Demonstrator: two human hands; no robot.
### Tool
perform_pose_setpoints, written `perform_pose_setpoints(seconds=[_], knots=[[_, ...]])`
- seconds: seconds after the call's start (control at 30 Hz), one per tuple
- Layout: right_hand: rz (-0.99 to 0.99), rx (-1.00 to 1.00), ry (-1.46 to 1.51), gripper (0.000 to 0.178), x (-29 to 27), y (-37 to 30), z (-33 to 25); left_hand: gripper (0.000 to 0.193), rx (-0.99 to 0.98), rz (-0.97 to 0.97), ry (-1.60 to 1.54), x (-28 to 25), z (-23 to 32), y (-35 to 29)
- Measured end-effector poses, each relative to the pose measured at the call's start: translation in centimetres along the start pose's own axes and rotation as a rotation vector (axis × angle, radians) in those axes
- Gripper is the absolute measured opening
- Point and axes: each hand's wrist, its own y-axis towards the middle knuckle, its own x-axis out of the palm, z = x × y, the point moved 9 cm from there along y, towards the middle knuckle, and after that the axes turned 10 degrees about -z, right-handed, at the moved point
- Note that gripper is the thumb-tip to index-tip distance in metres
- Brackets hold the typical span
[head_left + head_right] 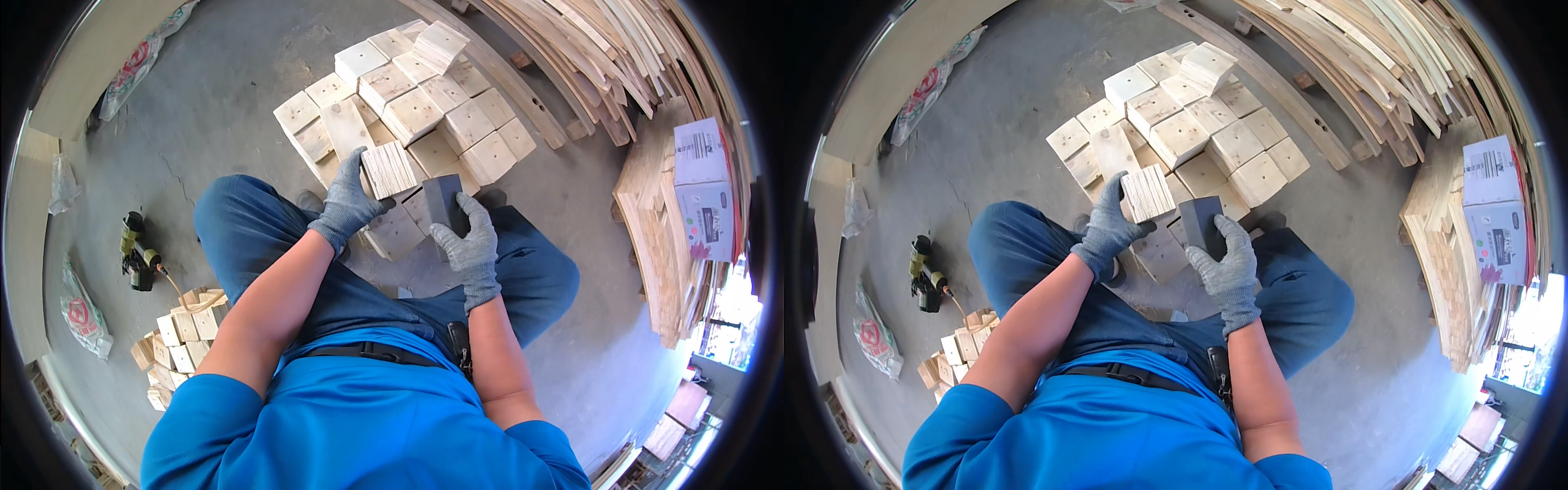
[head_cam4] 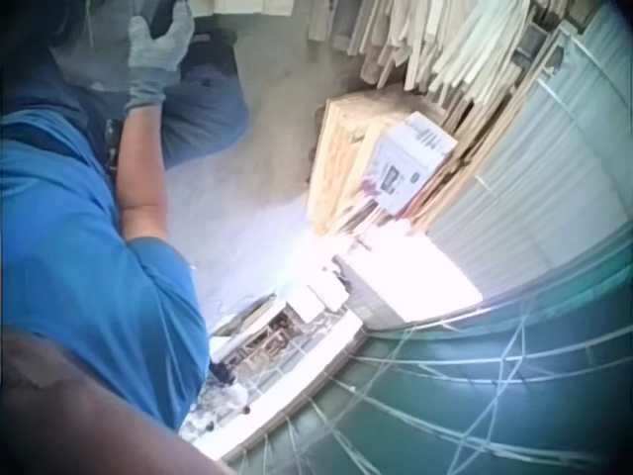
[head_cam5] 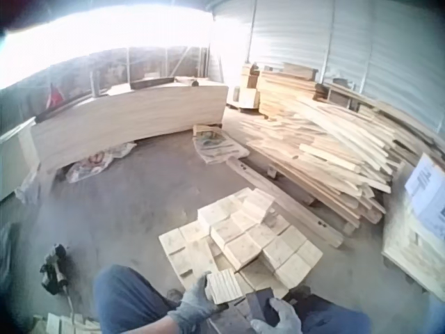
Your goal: The person sits on the floor and sands small rectangular wooden blocks using a sanding block. They pick up each block, sand the edges and faces, and place the finished pieces onto a growing stack.
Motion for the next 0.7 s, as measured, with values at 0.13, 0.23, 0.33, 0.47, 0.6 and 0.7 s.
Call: perform_pose_setpoints(seconds=[0.13,0.23,0.33,0.47,0.6,0.7], knots=[[-0.036,-0.081,-0.017,0.075,1.0,1.3,-1.8,0.121,-0.051,-0.036,-0.102,1.1,-2.0,0.8],[-0.095,-0.186,-0.168,0.074,2.3,2.4,-5.0,0.123,-0.052,-0.068,-0.250,1.6,-2.2,0.6],[-0.193,-0.255,-0.276,0.072,4.3,3.1,-8.2,0.121,-0.042,-0.059,-0.289,1.1,-1.0,0.2],[-0.289,-0.279,-0.480,0.067,6.9,3.6,-8.6,0.106,0.082,-0.061,-0.085,1.6,-2.4,0.7],[-0.193,-0.296,-0.475,0.061,8.0,8.1,-9.0,0.108,0.053,-0.044,-0.412,1.3,-2.4,0.4],[-0.124,-0.196,-0.581,0.060,8.6,13.4,-8.6,0.108,0.027,-0.032,-0.092,-0.3,1.1,0.1]])
